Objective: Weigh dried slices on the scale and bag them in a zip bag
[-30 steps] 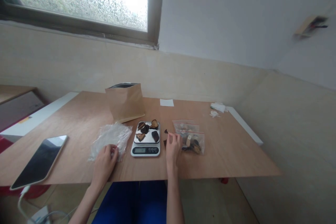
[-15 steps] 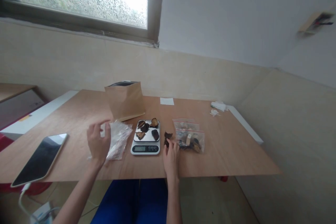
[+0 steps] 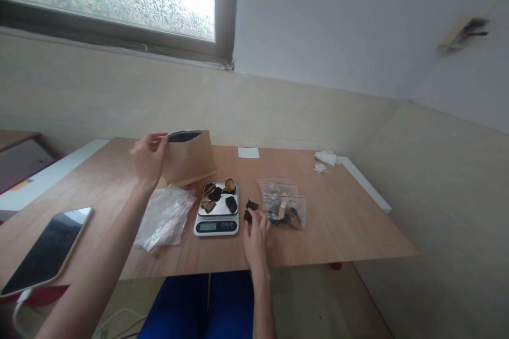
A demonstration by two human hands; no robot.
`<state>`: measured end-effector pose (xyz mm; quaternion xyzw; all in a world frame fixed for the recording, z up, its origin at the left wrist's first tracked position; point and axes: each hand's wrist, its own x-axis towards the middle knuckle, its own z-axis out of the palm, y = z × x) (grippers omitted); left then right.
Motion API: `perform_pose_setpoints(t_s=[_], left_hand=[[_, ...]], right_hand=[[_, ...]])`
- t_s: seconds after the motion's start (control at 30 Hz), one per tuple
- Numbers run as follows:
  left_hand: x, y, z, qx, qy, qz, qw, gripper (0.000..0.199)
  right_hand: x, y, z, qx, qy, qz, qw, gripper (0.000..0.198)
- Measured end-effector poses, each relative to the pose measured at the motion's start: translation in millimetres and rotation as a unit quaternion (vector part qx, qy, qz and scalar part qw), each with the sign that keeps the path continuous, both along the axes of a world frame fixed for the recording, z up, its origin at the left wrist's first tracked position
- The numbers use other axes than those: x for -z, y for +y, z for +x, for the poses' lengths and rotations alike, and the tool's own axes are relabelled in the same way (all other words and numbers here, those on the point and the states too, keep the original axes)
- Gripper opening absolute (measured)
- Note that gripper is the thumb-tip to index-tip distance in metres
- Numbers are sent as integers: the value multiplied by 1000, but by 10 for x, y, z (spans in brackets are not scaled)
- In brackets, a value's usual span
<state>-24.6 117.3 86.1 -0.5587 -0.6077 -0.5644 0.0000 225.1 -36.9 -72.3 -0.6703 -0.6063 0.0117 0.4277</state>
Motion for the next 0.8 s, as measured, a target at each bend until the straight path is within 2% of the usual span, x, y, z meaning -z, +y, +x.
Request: perform_pose_setpoints(t_s=[0.1,0.13,0.2,0.23,0.33,0.43,0.57,0.67,0.8], left_hand=[[101,-399,-41,60,-27,1,998,35],[141,-540,-54,80,-38,-17,996,37],[229,-801,-73,135,-34,-85,987,29],[275,-913,-79,158,-25,-106,981,25],[403,-1143,-78,158,-9,-121,980,22],[498,-1220,-59,157,-18,-114,981,20],[535,-1200,-28,151,-45,-101,982,21],[501,-1177,-3,146,-57,-99,983,21],[471,-1176,14,150,-64,-102,981,21]], right_hand=[[-396,-61,-166,-32,36,38,998,30],[-542,-80,-245,-58,50,42,996,30],[-812,-100,-420,-128,69,43,988,31],[-923,-95,-508,-165,60,42,984,32],[-1144,-7,-734,-248,-11,38,968,34],[-1259,142,-885,-282,-106,20,953,32],[-1393,252,-1057,-245,-218,-18,945,29],[-1432,249,-1175,-234,-234,-21,943,27],[-1307,345,-1219,-248,-225,-53,941,27]])
